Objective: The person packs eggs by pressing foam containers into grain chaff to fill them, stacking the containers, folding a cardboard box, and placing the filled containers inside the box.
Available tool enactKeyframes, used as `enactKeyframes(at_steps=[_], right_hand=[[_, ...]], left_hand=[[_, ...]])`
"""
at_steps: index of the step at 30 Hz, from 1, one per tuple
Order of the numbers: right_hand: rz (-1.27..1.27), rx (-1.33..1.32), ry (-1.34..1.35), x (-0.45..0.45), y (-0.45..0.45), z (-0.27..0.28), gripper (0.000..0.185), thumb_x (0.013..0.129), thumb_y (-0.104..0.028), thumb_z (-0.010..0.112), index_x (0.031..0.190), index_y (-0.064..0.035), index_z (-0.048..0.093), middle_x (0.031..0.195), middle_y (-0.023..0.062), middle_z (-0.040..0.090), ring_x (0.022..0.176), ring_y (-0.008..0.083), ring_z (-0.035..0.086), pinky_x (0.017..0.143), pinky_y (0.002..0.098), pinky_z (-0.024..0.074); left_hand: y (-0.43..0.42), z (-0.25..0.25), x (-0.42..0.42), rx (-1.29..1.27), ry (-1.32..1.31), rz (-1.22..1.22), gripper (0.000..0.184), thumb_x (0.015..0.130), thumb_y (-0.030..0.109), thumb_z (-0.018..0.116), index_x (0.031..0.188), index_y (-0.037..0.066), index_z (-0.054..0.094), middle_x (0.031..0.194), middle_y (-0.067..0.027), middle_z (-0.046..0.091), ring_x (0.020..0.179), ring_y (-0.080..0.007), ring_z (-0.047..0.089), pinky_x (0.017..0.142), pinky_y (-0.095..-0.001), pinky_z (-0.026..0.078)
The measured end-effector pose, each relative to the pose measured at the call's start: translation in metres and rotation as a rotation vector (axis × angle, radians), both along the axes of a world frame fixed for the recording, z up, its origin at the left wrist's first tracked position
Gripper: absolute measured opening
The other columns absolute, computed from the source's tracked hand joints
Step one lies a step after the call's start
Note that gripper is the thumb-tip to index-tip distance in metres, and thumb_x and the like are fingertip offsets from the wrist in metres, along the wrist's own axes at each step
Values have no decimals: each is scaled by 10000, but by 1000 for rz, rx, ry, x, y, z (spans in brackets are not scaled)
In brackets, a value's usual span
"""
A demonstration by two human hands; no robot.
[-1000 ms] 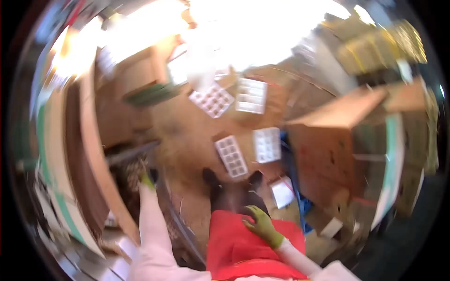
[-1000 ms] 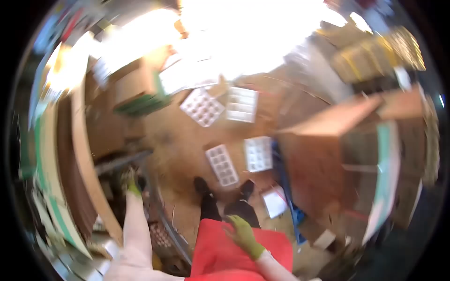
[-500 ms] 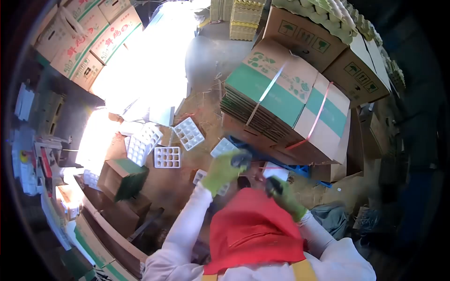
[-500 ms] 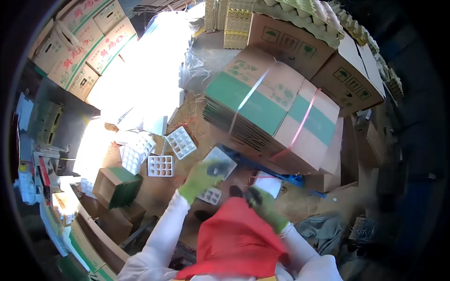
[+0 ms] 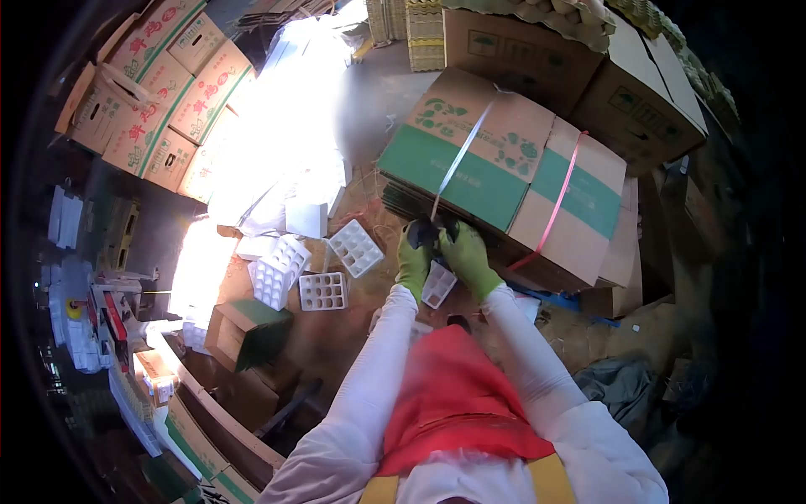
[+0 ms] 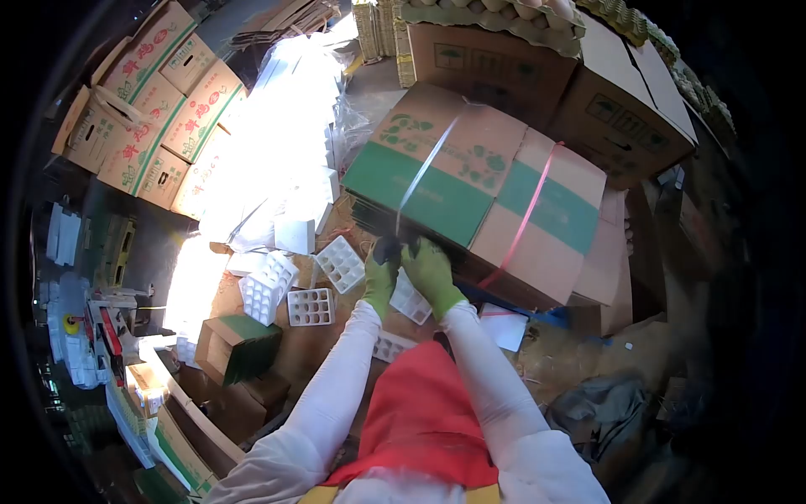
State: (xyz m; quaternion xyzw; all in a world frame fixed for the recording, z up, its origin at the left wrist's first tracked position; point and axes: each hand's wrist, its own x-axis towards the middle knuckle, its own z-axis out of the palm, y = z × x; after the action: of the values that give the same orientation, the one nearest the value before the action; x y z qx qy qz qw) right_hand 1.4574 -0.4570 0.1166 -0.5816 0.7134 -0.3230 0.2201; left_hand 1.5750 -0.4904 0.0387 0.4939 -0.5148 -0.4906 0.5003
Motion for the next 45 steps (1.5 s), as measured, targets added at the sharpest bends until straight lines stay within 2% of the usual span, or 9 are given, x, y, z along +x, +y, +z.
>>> enactKeyframes(at_steps=[5, 8, 13, 18, 22, 25, 34, 39, 45], right_hand=[[877, 679, -1118, 30, 40, 95, 175, 958, -166, 545, 1059, -41, 614, 848, 8, 631, 683, 76, 567, 593, 225, 466], [260, 256, -1478, 23, 95, 98, 171, 959, -143, 543, 1094, -45, 582, 815, 5, 611, 640, 64, 551, 568, 209, 449], [-422, -43, -725, -83, 169, 69, 110, 971, -151, 535, 1009, -51, 563, 676, -3, 549, 543, 61, 503, 471, 215, 384], [-180, -143, 373, -110, 157, 48, 203, 854, -101, 616, 1049, -48, 601, 772, 112, 653, 642, 315, 616, 565, 391, 481], [-117, -233, 190, -120, 134, -1, 170, 835, -100, 628, 1002, -66, 627, 851, 104, 663, 678, 312, 618, 586, 379, 493], [-266, 406, -1220, -128, 123, 27, 161, 818, -33, 592, 971, -26, 640, 736, 124, 606, 624, 289, 588, 578, 378, 467], [416, 603, -1093, 21, 86, 103, 159, 953, -146, 553, 1060, -46, 616, 772, -6, 608, 625, 47, 530, 543, 215, 434], [508, 692, -1068, 62, 103, -10, 183, 925, -101, 581, 1075, -13, 638, 933, 73, 674, 809, 160, 655, 749, 277, 535], [513, 1337, -942, 215, 186, -68, 210, 932, -132, 598, 1107, -19, 629, 873, 44, 660, 747, 124, 616, 653, 251, 495]], left_hand=[[53, -9, 3, 376, 542, -96, 440, 768, 163, 698, 1186, 66, 601, 971, -89, 582, 878, -255, 589, 762, -341, 497], [89, -11, -13, 232, 142, -156, 524, 740, 246, 728, 1217, 81, 585, 1056, -126, 559, 953, -315, 580, 796, -383, 494], [113, 70, -101, -150, -233, -113, 524, 670, 233, 795, 1129, 73, 600, 1087, -166, 550, 1015, -360, 565, 820, -406, 490], [122, 62, -127, -156, -301, -41, 385, 694, 165, 768, 1034, 65, 617, 1055, -152, 554, 979, -354, 567, 807, -407, 486], [119, 51, -125, -140, -209, -59, 288, 718, 88, 708, 993, 51, 630, 1043, -142, 562, 959, -356, 573, 802, -399, 487], [122, 29, -130, -58, -70, -21, 280, 721, 56, 688, 997, 56, 636, 1057, -137, 573, 967, -356, 584, 805, -385, 493], [178, 3, -41, -80, -745, -450, 367, 920, 181, 515, 1248, 21, 547, 1192, -163, 609, 1081, -249, 597, 939, -328, 465], [250, -1, 65, 461, 1012, 159, 482, 914, 86, 590, 1373, 25, 455, 1228, -80, 601, 1120, -191, 573, 979, -318, 450], [334, 16, 140, 693, 738, 850, 357, 858, -64, 473, 1176, 24, 611, 1024, -26, 641, 878, -130, 609, 816, -262, 511]])
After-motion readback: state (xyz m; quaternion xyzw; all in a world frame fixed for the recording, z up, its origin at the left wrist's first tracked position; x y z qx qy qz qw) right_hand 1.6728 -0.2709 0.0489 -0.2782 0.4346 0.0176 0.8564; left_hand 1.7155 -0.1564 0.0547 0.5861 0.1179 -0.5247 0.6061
